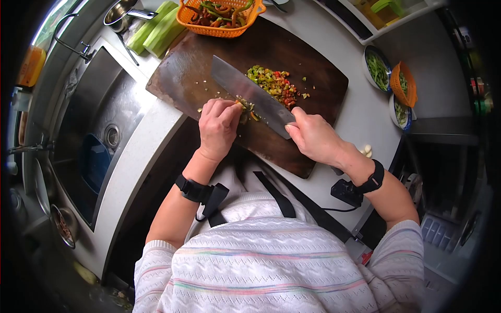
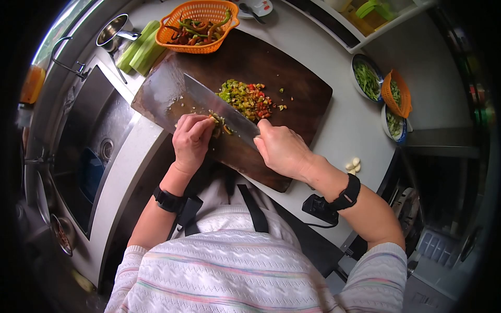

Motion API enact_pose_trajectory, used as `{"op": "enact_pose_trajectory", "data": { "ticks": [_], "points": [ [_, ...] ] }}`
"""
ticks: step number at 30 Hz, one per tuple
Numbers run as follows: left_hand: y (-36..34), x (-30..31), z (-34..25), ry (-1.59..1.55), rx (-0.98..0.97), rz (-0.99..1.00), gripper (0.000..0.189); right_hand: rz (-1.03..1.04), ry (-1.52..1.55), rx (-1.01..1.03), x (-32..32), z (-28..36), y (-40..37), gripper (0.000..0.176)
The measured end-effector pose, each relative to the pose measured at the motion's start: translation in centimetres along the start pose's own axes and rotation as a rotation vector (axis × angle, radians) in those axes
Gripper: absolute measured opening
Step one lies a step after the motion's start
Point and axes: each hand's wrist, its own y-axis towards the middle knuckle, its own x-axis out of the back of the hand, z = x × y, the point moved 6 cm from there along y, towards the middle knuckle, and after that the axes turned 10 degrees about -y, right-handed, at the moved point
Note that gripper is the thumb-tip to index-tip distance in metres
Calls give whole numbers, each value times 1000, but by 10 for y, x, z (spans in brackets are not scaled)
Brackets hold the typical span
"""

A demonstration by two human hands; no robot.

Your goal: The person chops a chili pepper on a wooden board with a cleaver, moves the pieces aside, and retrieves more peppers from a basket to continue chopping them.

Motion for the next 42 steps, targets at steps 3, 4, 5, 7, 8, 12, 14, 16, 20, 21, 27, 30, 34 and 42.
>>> {"op": "enact_pose_trajectory", "data": {
  "ticks": [3, 4, 5, 7, 8, 12, 14, 16, 20, 21, 27, 30, 34, 42],
  "points": [
    [0, -1, 1, -16, 28, 4, 17, 14, -35, -11, 6, 2, -3, 21],
    [-1, -1, 2, -12, 18, -3, 18, 17, -56, 9, 5, 4, -2, 21],
    [-1, -1, 2, -8, 7, -8, 19, 21, -76, 29, 3, 5, -1, 20],
    [-2, -1, 1, -6, 11, -3, 19, 12, -97, 29, -6, 7, 8, 20],
    [-1, -1, 1, 0, 12, -1, 19, -1, -119, 34, -8, 7, 11, 20],
    [-1, 0, 1, -4, 7, 17, 19, -23, -95, 41, -2, 6, 9, 19],
    [-2, 2, 0, -23, 21, 26, 18, -23, -90, 45, 6, 9, 6, 18],
    [-1, 2, -2, -27, 23, 26, 18, -3, -90, 27, 0, 8, 9, 18],
    [-2, 1, -6, -16, 26, 43, 18, -51, -80, 11, -11, 1, 7, 20],
    [-1, 1, -10, -15, 18, 45, 18, -59, -79, 10, -12, -1, 7, 20],
    [1, -7, -21, 115, 131, 97, 33, -115, 119, -19, -1, -10, -3, 22],
    [3, -12, -19, 178, 188, 115, 37, -177, 104, -8, 12, -12, -7, 21],
    [3, -11, -21, 171, 192, 128, 35, -174, 123, -13, 12, -14, -9, 21],
    [-9, 10, -19, 95, 144, 93, 35, -68, 9, 41, -1, 0, -12, 21]
  ]
}}
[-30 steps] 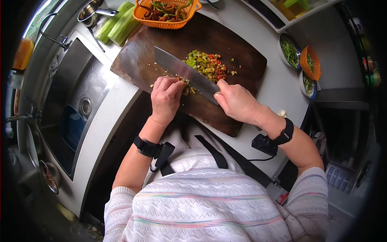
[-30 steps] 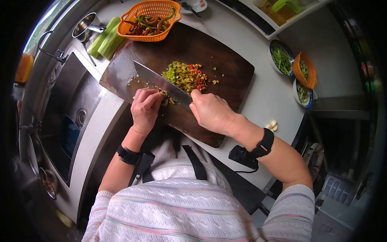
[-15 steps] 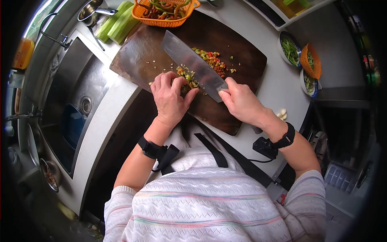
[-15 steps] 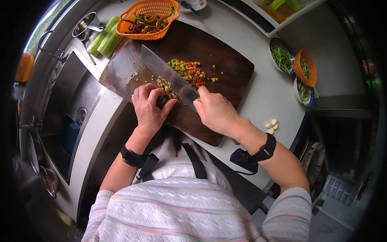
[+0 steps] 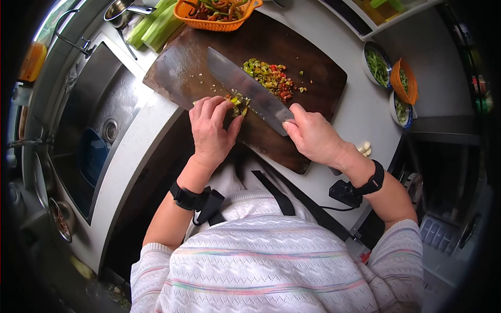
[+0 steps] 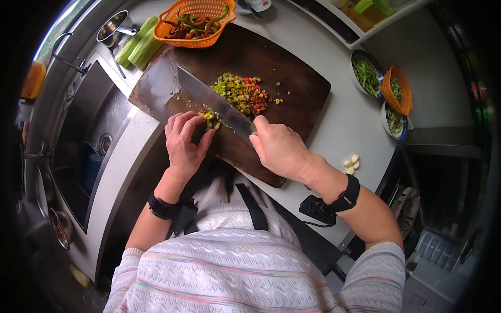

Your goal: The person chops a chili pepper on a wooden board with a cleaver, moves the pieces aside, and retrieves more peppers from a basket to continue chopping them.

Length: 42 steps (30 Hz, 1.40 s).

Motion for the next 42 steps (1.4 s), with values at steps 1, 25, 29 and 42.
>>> {"op": "enact_pose_trajectory", "data": {
  "ticks": [1, 25, 29, 42],
  "points": [
    [-1, 2, 0, -14, -13, -10, 33, 2, -1, 2, 0, 2, 0, 21],
    [-6, 12, 2, -70, -79, -54, 20, 38, -83, -13, 10, 19, 7, 18],
    [-8, 9, 5, -56, -57, -24, 25, 57, -115, -3, -2, 16, 17, 18],
    [-8, 9, 6, -13, -65, -27, 26, 51, -140, 22, 8, 22, 14, 18]
  ]
}}
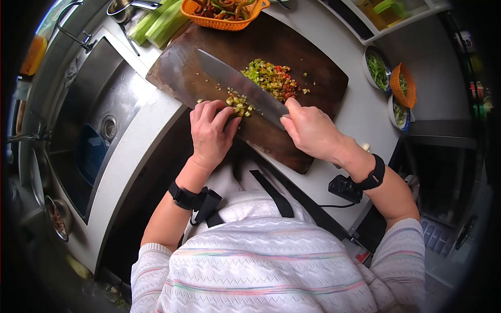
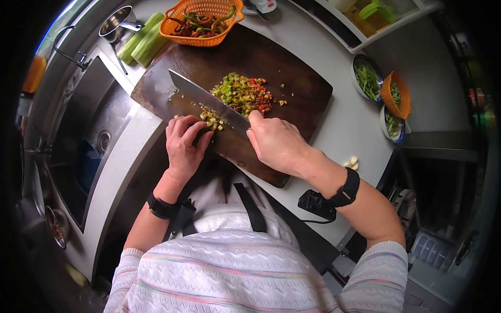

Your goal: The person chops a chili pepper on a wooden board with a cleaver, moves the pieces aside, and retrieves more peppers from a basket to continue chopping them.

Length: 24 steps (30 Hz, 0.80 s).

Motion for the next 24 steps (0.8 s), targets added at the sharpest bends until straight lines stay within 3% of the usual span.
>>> {"op": "enact_pose_trajectory", "data": {
  "ticks": [4, 10, 15, 22, 24],
  "points": [
    [-1, -3, 2, -12, 27, 4, 24, 54, -70, 14, -21, -1, 12, 18],
    [-1, -6, -1, 4, 4, -12, 22, -107, -4, 41, -16, -6, 7, 20],
    [-4, -7, 0, 0, 9, -30, 21, 51, -11, -22, -3, 2, -2, 17],
    [-5, -8, 2, 17, 9, -51, 21, -52, -25, 33, -20, -2, 5, 21],
    [-3, -7, 2, 24, 4, -60, 21, 47, 17, -14, -21, -4, 6, 18]
  ]
}}
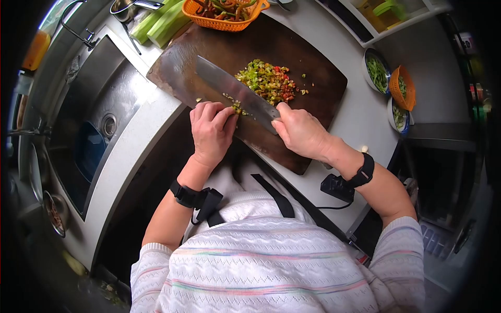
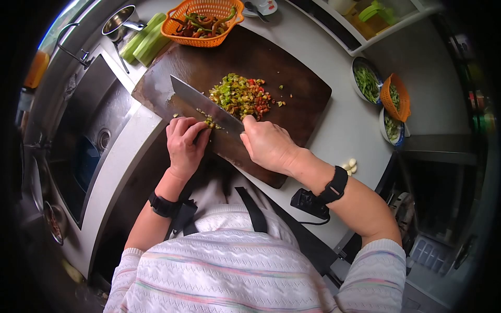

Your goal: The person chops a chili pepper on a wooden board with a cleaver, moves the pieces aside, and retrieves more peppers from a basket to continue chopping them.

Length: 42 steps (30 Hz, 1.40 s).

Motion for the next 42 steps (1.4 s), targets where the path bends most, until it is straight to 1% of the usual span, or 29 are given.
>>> {"op": "enact_pose_trajectory", "data": {
  "ticks": [4, 7, 10, 16, 19, 21, 25, 27, 29, 31, 33, 36, 40, 42],
  "points": [
    [-3, 0, 1, -15, -2, -7, 20, 8, 39, -3, 12, 6, -5, 18],
    [-2, -2, 2, -22, -1, -21, 20, 49, -15, 21, 6, 9, -2, 19],
    [-3, -1, 0, -8, 10, -12, 20, 25, -15, -8, -4, 5, -2, 18],
    [-2, 1, 0, -9, -15, -2, 18, -4, 54, 28, 4, 5, -6, 19],
    [0, 0, 0, -32, -20, -3, 18, 57, 24, 25, 3, 6, -6, 19],
    [-3, 2, 2, -35, -15, -2, 18, 41, 29, 5, -4, 4, -4, 20],
    [1, 2, 0, -45, -28, 33, 18, -10, 37, 29, -5, 0, -6, 19],
    [0, 5, -1, -46, -19, 53, 19, -12, 80, 11, 2, 1, -9, 19],
    [1, 10, -1, -60, -18, 29, 19, 3, 87, 6, 10, 5, -15, 19],
    [-1, 8, 0, -62, -19, 36, 18, 17, 89, 0, 7, 5, -16, 18],
    [-1, 7, 2, -65, -19, 44, 18, -48, 32, 57, -2, 8, -11, 21],
    [-3, 5, 2, -71, -22, 50, 17, 20, 46, -1, -4, 10, -8, 17],
    [1, 6, 0, -57, -47, 65, 18, -16, 64, -4, -5, 6, -10, 18],
    [-1, 8, 1, -65, -40, 81, 18, -9, 114, -38, 0, 5, -14, 18]
  ]
}}
